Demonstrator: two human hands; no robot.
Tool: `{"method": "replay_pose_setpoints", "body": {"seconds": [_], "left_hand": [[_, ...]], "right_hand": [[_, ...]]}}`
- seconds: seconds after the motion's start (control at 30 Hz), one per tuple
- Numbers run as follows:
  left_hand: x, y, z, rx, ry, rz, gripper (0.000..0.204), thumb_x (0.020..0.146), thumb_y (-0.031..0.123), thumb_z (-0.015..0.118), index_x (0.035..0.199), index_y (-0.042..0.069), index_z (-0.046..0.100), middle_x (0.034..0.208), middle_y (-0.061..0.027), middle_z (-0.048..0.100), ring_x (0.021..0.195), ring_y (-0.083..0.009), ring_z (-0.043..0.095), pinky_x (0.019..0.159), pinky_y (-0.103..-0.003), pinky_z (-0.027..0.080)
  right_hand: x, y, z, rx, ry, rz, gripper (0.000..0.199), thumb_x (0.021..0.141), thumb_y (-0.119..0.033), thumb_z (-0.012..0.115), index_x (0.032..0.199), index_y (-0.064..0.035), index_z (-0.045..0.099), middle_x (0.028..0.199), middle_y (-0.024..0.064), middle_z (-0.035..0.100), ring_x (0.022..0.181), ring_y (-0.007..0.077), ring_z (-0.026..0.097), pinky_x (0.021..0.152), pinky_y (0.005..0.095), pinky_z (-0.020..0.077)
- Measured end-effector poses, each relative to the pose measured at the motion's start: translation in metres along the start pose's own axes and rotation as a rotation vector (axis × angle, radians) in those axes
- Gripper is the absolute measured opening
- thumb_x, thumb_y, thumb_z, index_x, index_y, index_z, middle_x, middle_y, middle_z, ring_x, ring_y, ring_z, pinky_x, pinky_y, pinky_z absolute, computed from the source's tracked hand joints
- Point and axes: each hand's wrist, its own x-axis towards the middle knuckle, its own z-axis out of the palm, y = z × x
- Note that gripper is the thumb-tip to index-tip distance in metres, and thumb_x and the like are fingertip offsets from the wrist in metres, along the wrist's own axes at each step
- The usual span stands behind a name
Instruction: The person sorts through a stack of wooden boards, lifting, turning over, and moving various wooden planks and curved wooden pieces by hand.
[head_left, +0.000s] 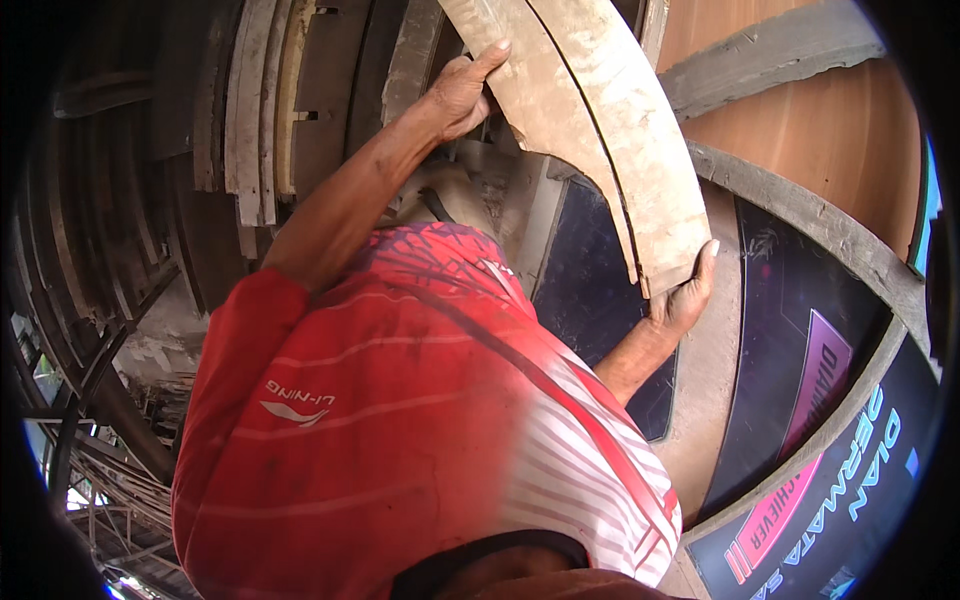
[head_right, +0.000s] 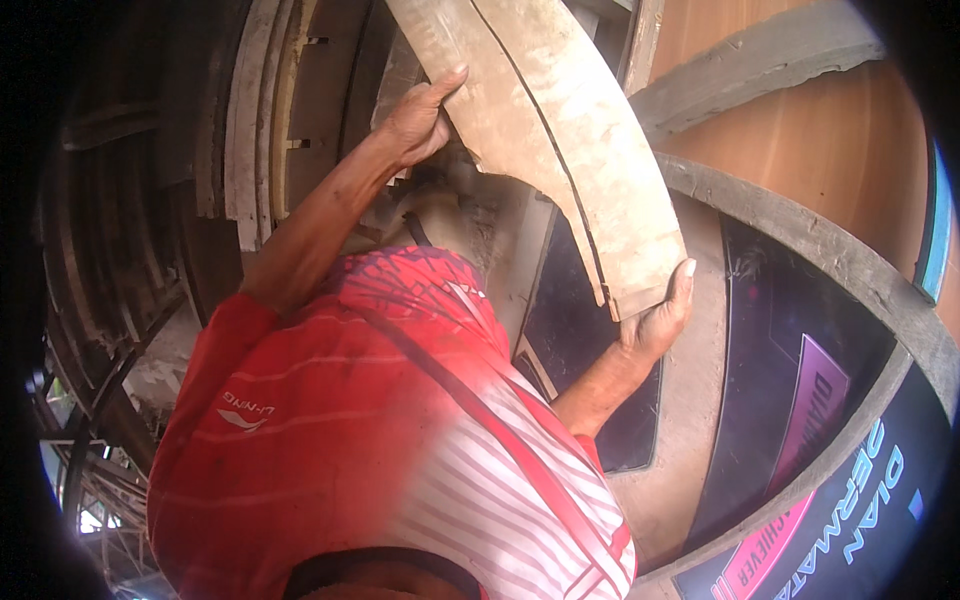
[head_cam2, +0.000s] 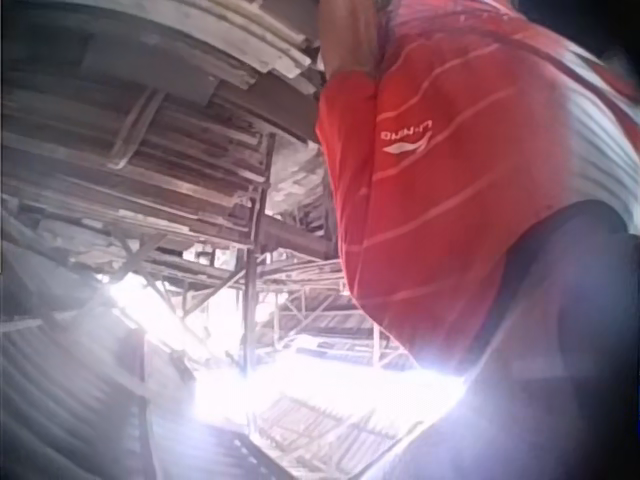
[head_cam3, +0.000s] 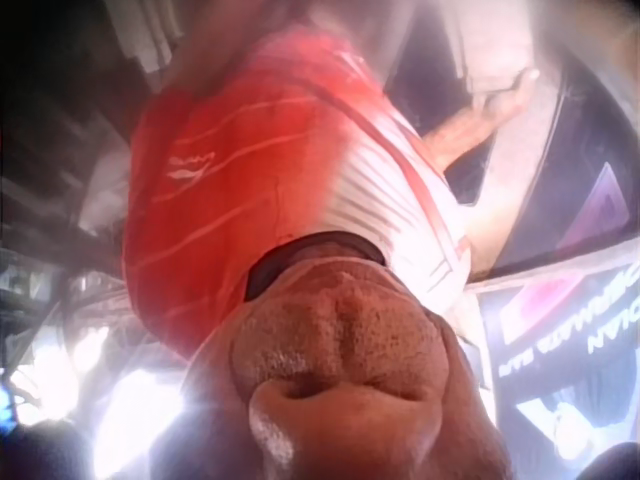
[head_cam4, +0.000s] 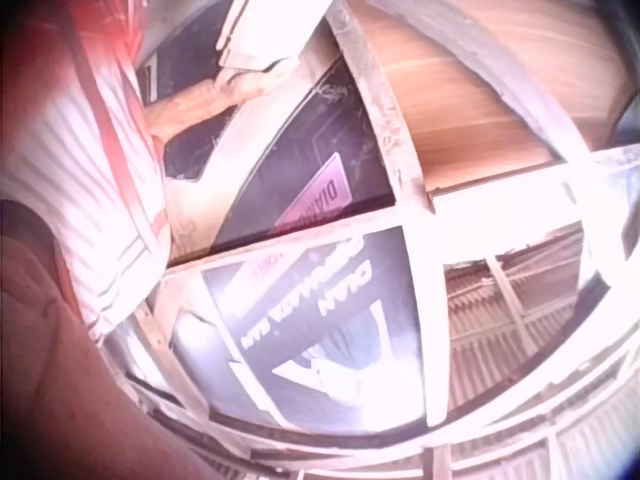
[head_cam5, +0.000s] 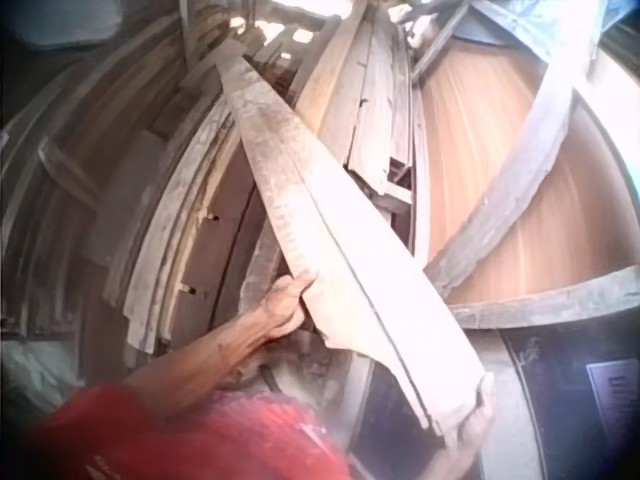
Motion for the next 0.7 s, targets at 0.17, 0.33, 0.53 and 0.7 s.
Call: {"method": "replay_pose_setpoints", "body": {"seconds": [0.17,0.33,0.53,0.7], "left_hand": [[0.006,0.040,0.001,0.332,0.066,0.034,0.058,0.093,0.038,0.064,0.117,-0.015,0.056,0.113,-0.0182,0.066,0.094,-0.0221,0.068,0.075,-0.035,0.055],[0.001,0.091,0.060,0.547,0.206,0.149,0.051,0.091,0.030,0.064,0.112,-0.017,0.059,0.105,-0.0176,0.067,0.089,-0.0204,0.066,0.077,-0.034,0.052],[0.016,0.100,0.066,0.691,0.174,0.216,0.059,0.091,0.032,0.062,0.111,-0.024,0.058,0.105,-0.0211,0.067,0.091,-0.0210,0.066,0.082,-0.030,0.052],[0.023,0.110,0.079,0.798,0.172,0.234,0.064,0.090,0.036,0.061,0.107,-0.025,0.058,0.103,-0.0222,0.067,0.090,-0.0215,0.067,0.081,-0.032,0.053]], "right_hand": [[0.014,-0.013,0.015,0.243,-0.069,0.142,0.052,0.103,-0.033,0.048,0.134,0.0094,0.047,0.131,0.0215,0.060,0.115,0.0316,0.063,0.099,0.0459,0.0503],[0.040,-0.011,0.011,0.367,-0.179,0.186,0.051,0.102,-0.031,0.049,0.133,0.0099,0.048,0.128,0.0225,0.061,0.109,0.0328,0.066,0.094,0.0467,0.0546],[0.063,-0.009,-0.002,0.335,-0.180,0.205,0.052,0.104,-0.034,0.042,0.129,0.0107,0.049,0.123,0.0237,0.062,0.108,0.0329,0.064,0.095,0.0444,0.0516],[0.065,-0.006,0.002,0.366,-0.122,0.165,0.055,0.103,-0.037,0.041,0.127,0.0120,0.051,0.119,0.0236,0.063,0.107,0.0344,0.064,0.096,0.0448,0.0499]]}}
